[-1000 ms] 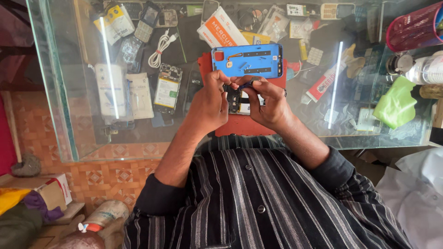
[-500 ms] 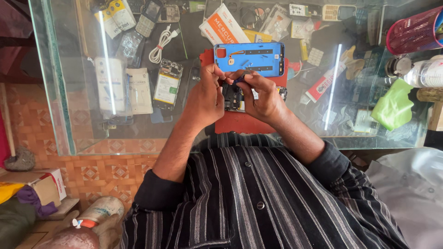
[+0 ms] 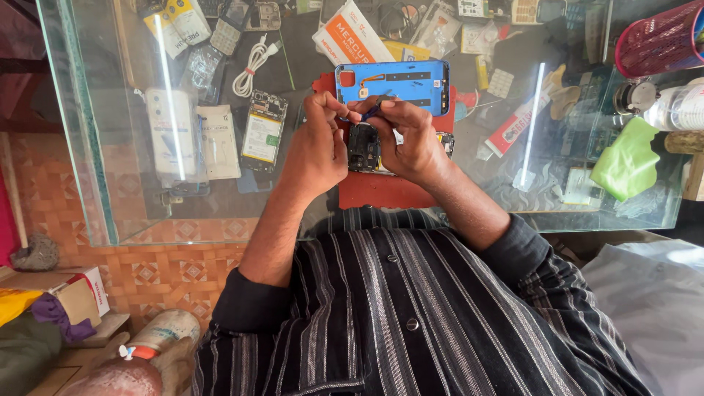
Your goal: The person repairs a disassembled smartphone on a red mat, using a blue precision screwdriver to unscrew and remove small components from the phone body. They lift the display assembly aside, work on the battery compartment, and handle small screws and parts by hand while repositioning the phone.
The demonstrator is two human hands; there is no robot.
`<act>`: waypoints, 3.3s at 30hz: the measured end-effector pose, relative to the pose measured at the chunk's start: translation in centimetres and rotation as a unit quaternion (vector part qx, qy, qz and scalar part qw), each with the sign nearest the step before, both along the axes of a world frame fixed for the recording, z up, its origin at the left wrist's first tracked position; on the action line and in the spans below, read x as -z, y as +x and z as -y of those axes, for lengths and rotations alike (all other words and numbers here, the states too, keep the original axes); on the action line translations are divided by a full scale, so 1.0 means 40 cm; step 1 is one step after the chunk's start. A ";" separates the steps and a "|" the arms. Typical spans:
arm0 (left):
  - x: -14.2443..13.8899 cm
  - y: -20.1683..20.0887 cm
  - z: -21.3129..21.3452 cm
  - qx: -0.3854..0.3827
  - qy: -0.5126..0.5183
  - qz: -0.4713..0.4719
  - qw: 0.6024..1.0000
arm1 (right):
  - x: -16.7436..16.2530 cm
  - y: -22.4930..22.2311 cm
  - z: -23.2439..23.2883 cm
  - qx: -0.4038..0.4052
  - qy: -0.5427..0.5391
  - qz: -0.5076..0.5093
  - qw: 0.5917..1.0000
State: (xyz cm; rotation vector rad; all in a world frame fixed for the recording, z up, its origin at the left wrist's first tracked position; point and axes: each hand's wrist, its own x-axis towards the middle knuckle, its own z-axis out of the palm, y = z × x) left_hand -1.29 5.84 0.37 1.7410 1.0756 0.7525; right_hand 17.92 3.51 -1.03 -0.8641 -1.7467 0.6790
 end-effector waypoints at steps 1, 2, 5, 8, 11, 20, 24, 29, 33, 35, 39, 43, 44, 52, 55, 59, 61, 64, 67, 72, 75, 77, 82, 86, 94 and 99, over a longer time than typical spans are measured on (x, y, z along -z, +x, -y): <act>0.000 -0.001 0.000 -0.001 0.009 0.001 1.000 | 0.000 -0.001 0.000 -0.003 -0.001 0.002 1.000; 0.000 -0.002 0.000 -0.003 0.018 0.001 1.000 | 0.000 -0.001 0.000 -0.007 -0.002 0.004 1.000; 0.001 -0.006 0.004 -0.003 0.045 0.004 0.999 | -0.004 -0.002 -0.003 -0.018 0.003 0.007 1.000; 0.003 -0.003 0.007 -0.006 0.027 -0.003 1.000 | -0.013 -0.002 -0.006 -0.021 0.004 0.016 1.000; 0.003 -0.003 0.008 -0.002 0.041 -0.010 0.999 | -0.023 -0.004 -0.006 -0.010 0.013 0.031 0.999; 0.003 0.000 0.010 -0.004 0.062 -0.038 0.997 | -0.016 -0.007 0.001 0.091 0.082 0.134 0.983; -0.003 -0.003 0.017 -0.011 0.062 -0.027 0.998 | -0.017 -0.001 0.005 0.091 0.023 0.117 0.989; -0.024 -0.025 0.038 -0.028 0.012 -0.044 0.999 | -0.043 0.009 0.000 0.011 -0.041 0.068 0.997; -0.031 -0.047 0.049 0.009 0.098 -0.038 0.994 | -0.042 -0.007 -0.021 0.072 -0.014 0.083 0.994; -0.027 -0.049 0.053 0.009 0.108 -0.054 0.993 | -0.040 -0.004 -0.018 0.048 0.020 0.083 0.995; -0.015 -0.051 0.057 0.008 0.103 -0.059 0.993 | -0.030 -0.008 -0.008 0.015 -0.030 0.014 0.999; -0.005 -0.040 0.064 -0.006 0.066 -0.106 0.992 | -0.029 -0.010 -0.003 0.092 -0.041 0.130 0.986; -0.004 -0.037 0.066 -0.010 0.049 -0.119 0.992 | -0.030 -0.012 -0.004 0.080 0.004 0.114 0.990; 0.005 -0.016 0.096 -0.053 0.127 -0.078 0.987 | -0.014 -0.019 0.005 0.121 -0.042 0.112 0.985; -0.005 0.002 0.111 -0.065 0.167 -0.093 0.979 | -0.010 0.009 0.023 0.133 -0.079 0.045 0.987; -0.032 0.020 0.096 -0.085 0.230 -0.085 0.966 | -0.047 0.130 0.079 0.249 -0.015 0.023 0.968; -0.047 0.023 0.074 -0.093 0.225 -0.095 0.965 | -0.068 0.185 0.110 0.288 -0.020 -0.026 0.957; -0.056 0.046 0.023 -0.063 0.241 -0.102 0.963 | -0.091 0.222 0.162 0.284 -0.106 -0.168 0.938; -0.058 0.073 -0.040 0.003 0.262 -0.104 0.959 | -0.101 0.226 0.191 0.288 -0.173 -0.260 0.905; -0.056 0.122 -0.103 0.100 0.274 -0.125 0.948 | -0.094 0.213 0.199 0.258 -0.189 -0.360 0.876; -0.043 0.151 -0.120 0.143 0.284 -0.155 0.935 | -0.090 0.214 0.199 0.241 -0.205 -0.398 0.861; -0.032 0.172 -0.136 0.163 0.310 -0.185 0.918 | -0.088 0.215 0.200 0.236 -0.208 -0.404 0.859; -0.021 0.192 -0.174 0.216 0.350 -0.191 0.891 | -0.087 0.217 0.201 0.238 -0.210 -0.402 0.859; -0.029 0.203 -0.182 0.229 0.387 -0.192 0.872 | -0.087 0.220 0.200 0.240 -0.216 -0.428 0.844; -0.038 0.214 -0.179 0.235 0.400 -0.205 0.862 | -0.081 0.225 0.193 0.241 -0.232 -0.460 0.823; -0.049 0.239 -0.165 0.241 0.478 -0.258 0.804 | -0.083 0.223 0.190 0.238 -0.233 -0.459 0.823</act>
